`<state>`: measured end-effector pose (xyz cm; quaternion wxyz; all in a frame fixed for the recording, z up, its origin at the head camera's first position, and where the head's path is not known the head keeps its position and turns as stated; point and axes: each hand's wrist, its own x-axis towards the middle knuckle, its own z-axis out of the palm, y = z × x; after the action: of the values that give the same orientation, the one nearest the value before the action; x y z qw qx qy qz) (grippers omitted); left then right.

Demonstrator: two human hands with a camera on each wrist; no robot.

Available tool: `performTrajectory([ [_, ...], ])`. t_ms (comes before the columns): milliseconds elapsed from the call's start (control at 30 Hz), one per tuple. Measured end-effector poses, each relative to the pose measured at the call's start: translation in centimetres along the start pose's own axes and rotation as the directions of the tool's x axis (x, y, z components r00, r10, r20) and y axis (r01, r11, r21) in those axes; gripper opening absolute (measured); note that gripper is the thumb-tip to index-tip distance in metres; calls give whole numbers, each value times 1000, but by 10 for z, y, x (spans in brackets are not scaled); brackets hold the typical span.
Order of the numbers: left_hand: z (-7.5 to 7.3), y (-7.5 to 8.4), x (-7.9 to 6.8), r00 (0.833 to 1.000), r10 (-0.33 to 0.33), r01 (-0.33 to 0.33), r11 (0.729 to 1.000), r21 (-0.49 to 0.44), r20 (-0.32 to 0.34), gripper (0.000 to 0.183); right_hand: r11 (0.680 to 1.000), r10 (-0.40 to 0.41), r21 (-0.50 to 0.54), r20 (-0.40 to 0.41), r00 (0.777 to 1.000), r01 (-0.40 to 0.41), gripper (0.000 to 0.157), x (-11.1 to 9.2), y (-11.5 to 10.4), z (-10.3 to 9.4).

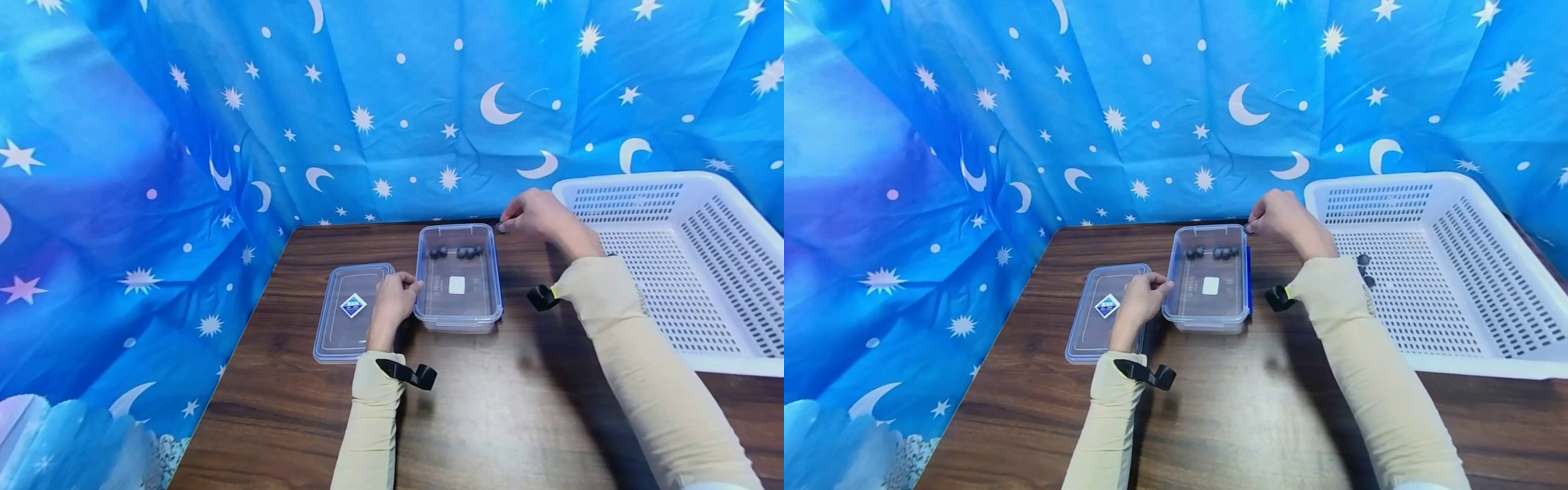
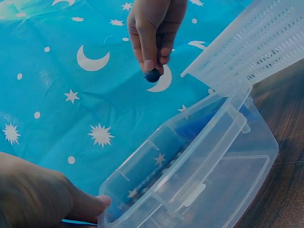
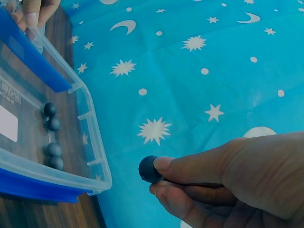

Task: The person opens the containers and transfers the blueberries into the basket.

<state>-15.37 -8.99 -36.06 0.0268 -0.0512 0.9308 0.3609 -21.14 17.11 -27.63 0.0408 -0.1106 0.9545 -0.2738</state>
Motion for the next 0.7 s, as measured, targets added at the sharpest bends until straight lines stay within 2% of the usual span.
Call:
performTrajectory([
  [433,1,0,0,1000,2,-2,1000,-10,-7,23,994,75,83,-12,997,-74,20,-12,19,-14],
  [700,1,1,0,1000,11,-11,1000,-2,-8,23,989,117,89,-16,993,-115,25,-20,36,-26],
])
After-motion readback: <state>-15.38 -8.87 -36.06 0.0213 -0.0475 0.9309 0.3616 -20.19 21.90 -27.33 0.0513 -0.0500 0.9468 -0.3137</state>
